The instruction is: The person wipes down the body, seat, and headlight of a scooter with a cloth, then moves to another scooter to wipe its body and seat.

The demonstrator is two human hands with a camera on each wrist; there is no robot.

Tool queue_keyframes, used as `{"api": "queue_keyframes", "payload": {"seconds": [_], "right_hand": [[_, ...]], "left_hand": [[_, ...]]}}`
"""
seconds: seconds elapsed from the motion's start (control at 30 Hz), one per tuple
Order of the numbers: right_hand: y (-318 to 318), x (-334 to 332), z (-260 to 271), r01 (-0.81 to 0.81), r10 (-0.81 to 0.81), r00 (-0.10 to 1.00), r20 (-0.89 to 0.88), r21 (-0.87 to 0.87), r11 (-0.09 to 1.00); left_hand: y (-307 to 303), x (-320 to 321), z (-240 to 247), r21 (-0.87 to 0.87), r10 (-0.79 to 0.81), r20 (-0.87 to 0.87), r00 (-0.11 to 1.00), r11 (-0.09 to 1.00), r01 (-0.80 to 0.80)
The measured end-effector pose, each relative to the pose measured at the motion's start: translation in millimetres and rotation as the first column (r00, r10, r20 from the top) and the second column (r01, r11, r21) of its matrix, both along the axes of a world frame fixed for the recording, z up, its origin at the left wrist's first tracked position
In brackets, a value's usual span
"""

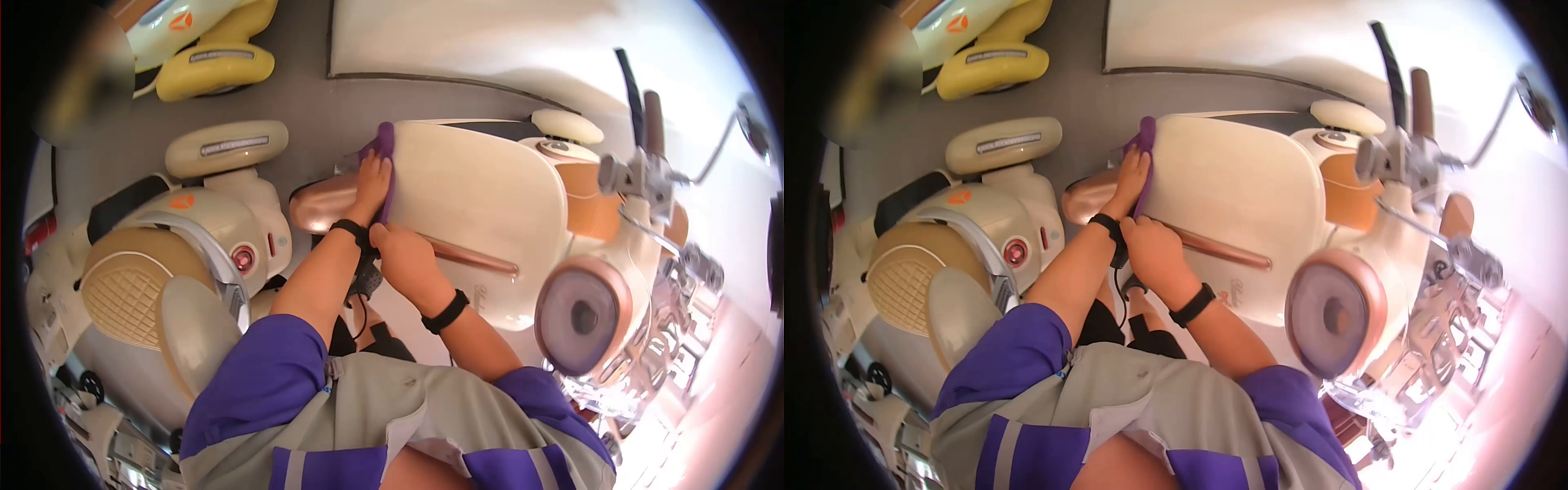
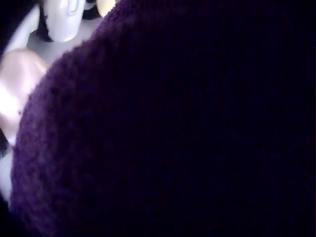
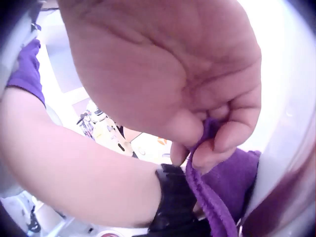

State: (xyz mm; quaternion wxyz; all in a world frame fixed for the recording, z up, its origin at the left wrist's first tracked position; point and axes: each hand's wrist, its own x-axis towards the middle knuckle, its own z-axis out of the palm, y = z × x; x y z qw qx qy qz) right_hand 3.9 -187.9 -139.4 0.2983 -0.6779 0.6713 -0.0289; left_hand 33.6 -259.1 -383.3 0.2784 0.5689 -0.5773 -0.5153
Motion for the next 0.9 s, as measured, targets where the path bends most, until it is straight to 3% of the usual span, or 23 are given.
{"api": "queue_keyframes", "payload": {"seconds": [0.03,0.07,0.13,0.2,0.3,0.37,0.4,0.43,0.47,0.53,0.63,0.67,0.7,0.73,0.77,0.9], "right_hand": [[7.2,-0.1,12.1,0.010,-0.010,1.000,0.024,-0.024,1.000],[12.1,-0.5,22.4,0.046,-0.044,0.998,0.039,-0.057,0.997],[23.0,-4.5,42.6,0.111,-0.103,0.992,0.071,-0.125,0.986],[31.2,-16.8,64.8,0.161,-0.143,0.983,0.117,-0.168,0.973],[53.7,-36.5,96.8,0.179,-0.158,0.972,0.172,-0.115,0.977],[75.1,-38.1,115.7,0.193,-0.149,0.969,0.197,-0.227,0.955],[89.4,-38.4,124.5,0.200,-0.144,0.967,0.210,-0.274,0.941],[102.7,-39.2,136.2,0.227,-0.138,0.955,0.264,-0.343,0.912],[114.5,-40.9,150.2,0.256,-0.125,0.940,0.319,-0.411,0.875],[139.1,-48.4,178.0,0.324,-0.112,0.909,0.401,-0.512,0.796],[182.5,-70.5,217.4,0.400,-0.115,0.883,0.455,-0.602,0.692],[195.7,-79.3,228.5,0.412,-0.120,0.883,0.453,-0.627,0.661],[208.3,-86.9,237.5,0.419,-0.122,0.885,0.450,-0.653,0.631],[221.3,-92.5,244.9,0.450,-0.139,0.871,0.471,-0.654,0.608],[233.5,-97.4,251.1,0.480,-0.156,0.858,0.490,-0.654,0.584],[265.4,-108.1,263.0,0.521,-0.187,0.839,0.511,-0.654,0.548]], "left_hand": [[-4.7,-4.4,27.6,-0.055,-0.061,0.052,0.997,0.996,0.064],[-14.9,-14.4,56.2,0.009,-0.118,-0.042,0.992,0.993,0.118],[-29.4,-39.9,106.0,-0.100,-0.321,-0.125,0.939,0.945,0.310],[-28.2,-55.3,163.5,-0.163,-0.400,-0.182,0.898,0.913,0.374],[-0.8,-63.1,179.9,-0.270,-0.335,-0.261,0.905,0.926,0.265],[9.6,-52.0,203.8,0.111,-0.092,-0.719,0.689,0.963,0.244],[19.0,-45.5,216.0,0.304,0.107,-0.841,0.531,0.905,0.299],[21.0,-37.4,261.7,0.553,0.488,-0.833,0.260,0.748,0.367],[23.6,-26.8,289.0,0.441,0.437,-0.891,0.119,0.776,0.451],[33.8,-20.0,357.8,0.432,0.393,-0.902,0.178,0.815,0.387],[64.7,-41.7,412.0,0.176,0.070,-0.919,0.387,0.954,0.244],[79.2,-50.2,424.4,0.004,-0.097,-0.904,0.417,0.972,0.233],[90.5,-58.4,424.9,-0.302,-0.322,-0.713,0.624,0.943,0.141],[101.8,-65.5,430.4,-0.589,-0.433,-0.421,0.797,0.799,0.122],[122.1,-69.8,436.2,-0.618,-0.369,-0.307,0.877,0.779,0.112],[169.1,-72.8,424.7,-0.850,-0.340,0.007,0.940,0.493,0.185]]}}
